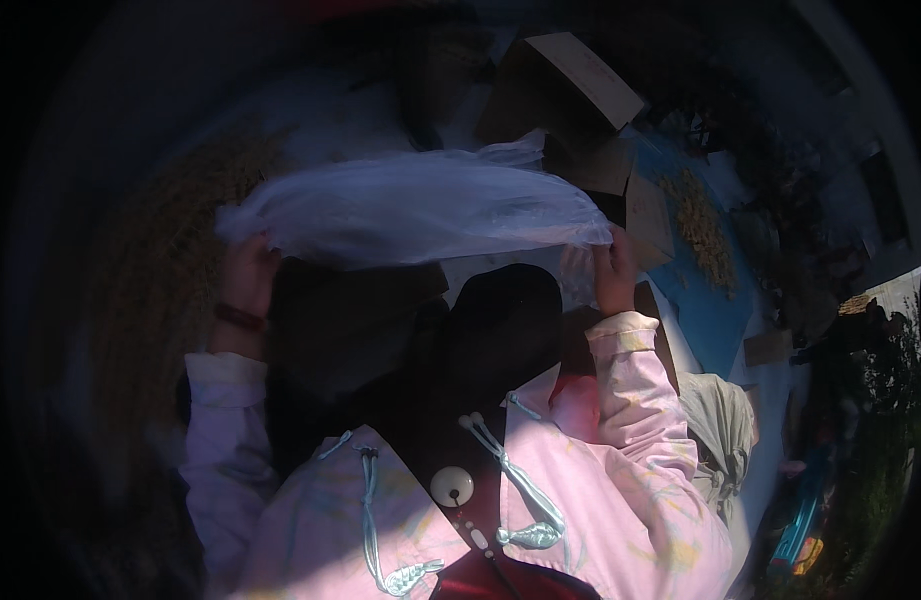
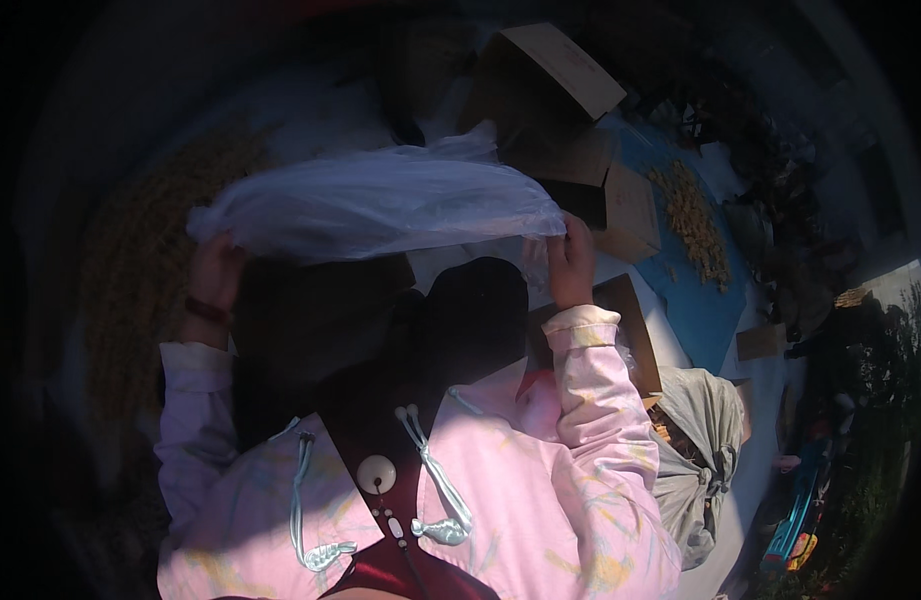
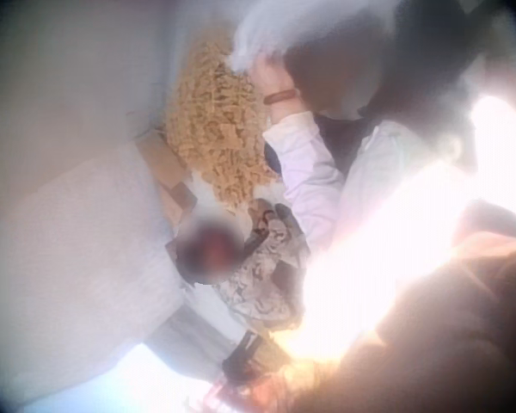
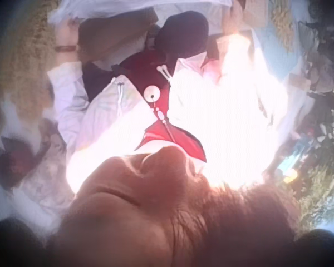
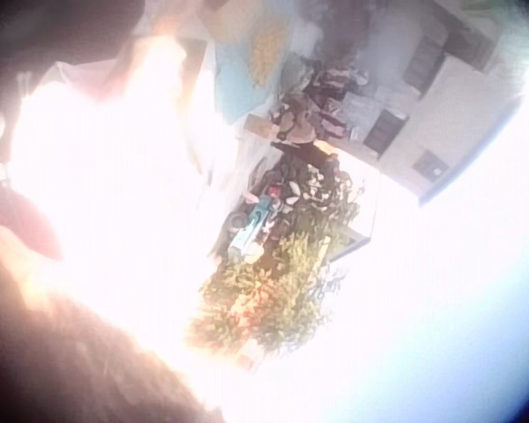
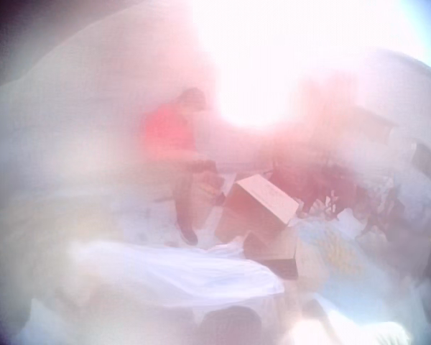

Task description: The person threads small ring-shaped food items onto wooden skewers and places the completed skewers into a cardboard box. The person then covers the box with a plastic sheet and places it into a larger box.

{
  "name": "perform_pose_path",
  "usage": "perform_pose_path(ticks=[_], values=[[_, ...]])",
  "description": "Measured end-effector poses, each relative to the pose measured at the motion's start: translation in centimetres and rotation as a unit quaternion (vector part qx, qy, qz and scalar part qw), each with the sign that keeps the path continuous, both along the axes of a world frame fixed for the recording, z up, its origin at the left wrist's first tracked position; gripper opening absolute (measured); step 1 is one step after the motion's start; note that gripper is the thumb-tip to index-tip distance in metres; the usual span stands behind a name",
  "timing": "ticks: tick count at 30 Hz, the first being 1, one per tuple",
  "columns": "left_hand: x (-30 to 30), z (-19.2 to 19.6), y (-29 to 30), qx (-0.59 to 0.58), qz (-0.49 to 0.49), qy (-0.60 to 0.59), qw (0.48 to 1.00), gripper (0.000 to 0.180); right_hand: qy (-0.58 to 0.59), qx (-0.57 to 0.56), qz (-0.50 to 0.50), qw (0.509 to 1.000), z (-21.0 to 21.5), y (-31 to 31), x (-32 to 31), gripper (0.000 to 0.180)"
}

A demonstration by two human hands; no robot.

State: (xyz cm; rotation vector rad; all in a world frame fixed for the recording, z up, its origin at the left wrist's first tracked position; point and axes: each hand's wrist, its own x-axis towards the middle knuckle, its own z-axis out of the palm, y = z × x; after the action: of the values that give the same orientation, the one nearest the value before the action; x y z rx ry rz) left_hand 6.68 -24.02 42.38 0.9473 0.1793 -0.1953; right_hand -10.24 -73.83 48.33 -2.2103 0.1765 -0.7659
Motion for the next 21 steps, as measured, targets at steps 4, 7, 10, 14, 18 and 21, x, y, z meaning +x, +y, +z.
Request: perform_pose_path(ticks=[4, 7, 10, 14, 18, 21], values=[[-3.5, -2.8, 5.7, 0.018, 0.068, -0.010, 0.997, 0.045, -0.008, -0.166, 0.042, 0.985, 0.5, 3.8, 5.0, 0.027], [-6.6, -3.6, 8.3, -0.022, 0.074, -0.048, 0.996, 0.049, -0.026, -0.108, 0.113, 0.987, 0.3, 7.4, 7.7, 0.030], [-8.1, -4.2, 10.6, -0.057, 0.101, -0.064, 0.991, 0.049, -0.116, -0.065, 0.145, 0.981, 0.3, 9.8, 10.0, 0.034], [-9.4, -5.1, 12.6, -0.116, 0.135, -0.072, 0.981, 0.048, -0.100, -0.282, 0.129, 0.945, 0.2, 10.1, 12.9, 0.036], [-10.4, -5.7, 12.7, -0.039, 0.157, -0.028, 0.986, 0.049, 0.053, -0.326, 0.125, 0.935, 0.6, 11.3, 15.8, 0.027], [-11.1, -5.2, 13.3, -0.085, 0.190, -0.062, 0.976, 0.050, 0.062, -0.221, 0.197, 0.953, 2.2, 14.6, 17.8, 0.027]])
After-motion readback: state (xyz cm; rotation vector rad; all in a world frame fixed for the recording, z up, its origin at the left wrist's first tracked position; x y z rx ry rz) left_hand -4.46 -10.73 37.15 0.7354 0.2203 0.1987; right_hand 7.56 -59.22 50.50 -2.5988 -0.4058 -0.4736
